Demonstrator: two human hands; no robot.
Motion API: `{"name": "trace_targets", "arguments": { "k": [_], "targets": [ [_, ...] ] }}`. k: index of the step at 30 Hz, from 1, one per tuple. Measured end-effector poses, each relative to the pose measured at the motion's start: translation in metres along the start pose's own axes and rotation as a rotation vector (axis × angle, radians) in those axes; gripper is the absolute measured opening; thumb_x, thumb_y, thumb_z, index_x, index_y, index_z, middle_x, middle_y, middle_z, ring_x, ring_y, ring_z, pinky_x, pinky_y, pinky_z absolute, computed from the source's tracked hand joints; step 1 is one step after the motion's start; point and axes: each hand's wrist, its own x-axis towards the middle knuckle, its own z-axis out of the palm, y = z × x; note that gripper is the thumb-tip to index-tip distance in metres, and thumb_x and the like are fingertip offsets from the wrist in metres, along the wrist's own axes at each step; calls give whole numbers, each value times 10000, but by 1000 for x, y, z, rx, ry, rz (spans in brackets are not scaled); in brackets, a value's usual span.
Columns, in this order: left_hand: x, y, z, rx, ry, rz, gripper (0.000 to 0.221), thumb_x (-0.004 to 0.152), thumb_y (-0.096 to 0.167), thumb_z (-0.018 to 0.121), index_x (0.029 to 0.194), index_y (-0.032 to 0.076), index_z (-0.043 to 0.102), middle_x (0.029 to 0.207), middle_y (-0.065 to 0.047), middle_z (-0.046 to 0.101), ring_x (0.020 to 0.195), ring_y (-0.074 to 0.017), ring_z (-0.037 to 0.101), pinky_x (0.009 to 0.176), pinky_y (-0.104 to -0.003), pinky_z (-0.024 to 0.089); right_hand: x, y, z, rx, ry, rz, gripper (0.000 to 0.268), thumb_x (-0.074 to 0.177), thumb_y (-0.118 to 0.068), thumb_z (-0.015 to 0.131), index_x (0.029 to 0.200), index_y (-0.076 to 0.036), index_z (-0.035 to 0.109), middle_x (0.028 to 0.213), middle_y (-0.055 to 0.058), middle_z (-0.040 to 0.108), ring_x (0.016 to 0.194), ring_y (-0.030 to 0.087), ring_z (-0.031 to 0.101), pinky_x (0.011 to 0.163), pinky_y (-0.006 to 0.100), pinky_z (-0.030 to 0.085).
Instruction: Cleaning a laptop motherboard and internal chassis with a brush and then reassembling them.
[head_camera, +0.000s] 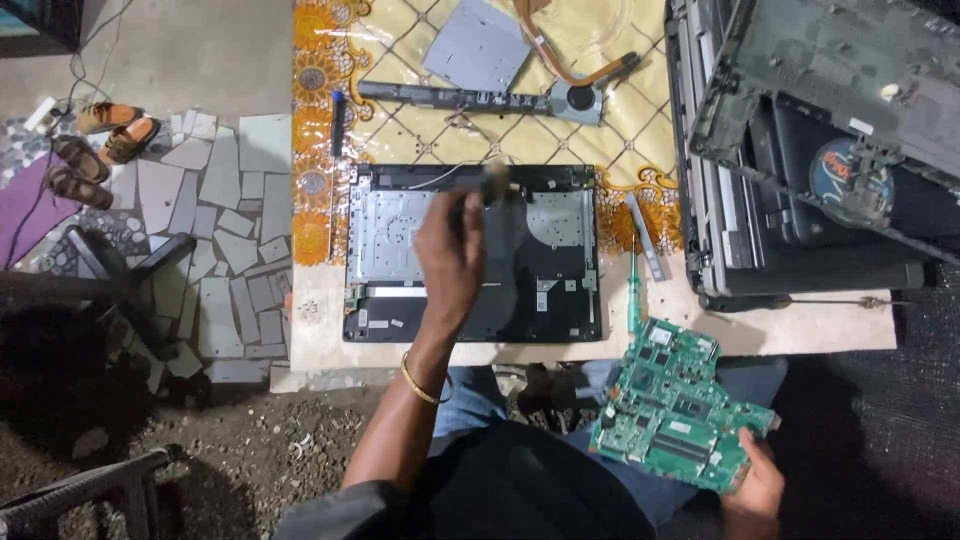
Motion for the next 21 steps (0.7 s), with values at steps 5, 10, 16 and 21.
{"name": "trace_targets", "arguments": {
  "k": [5,10,16,21],
  "targets": [
    [44,-17,22,-229,-170,-54,228,1060,150,658,1161,-18,775,856,-58,712,681,-129,555,591,-279,426,16,5,-27,-2,-82,43,311,1191,-150,580,1476,-49,651,1403,102,729,1149,188,727,1031,370,589],
    [70,-36,32,-186,-671,193,189,1041,59,715,1190,-6,812,903,-95,686,658,-163,557,593,-314,464,24,30,-70,-435,-176,-253,433,1061,65,585,1478,180,565,1601,232,560,1391,292,573,1266,443,451],
    [91,16,-2,242,-309,368,174,1094,91,714,964,21,807,780,-41,696,497,-121,505,401,-294,377,15,13,-48,-829,-341,-534,614,884,114,734,1470,191,569,1555,284,567,1352,328,628,1232,436,532],
    [73,17,42,29,-495,360,147,1021,98,735,1148,68,801,950,-68,793,596,-137,620,551,-300,492,27,9,-38,-132,-123,93,313,1213,-112,520,1463,50,617,1412,158,694,1176,228,673,1046,393,530]
  ]
}}
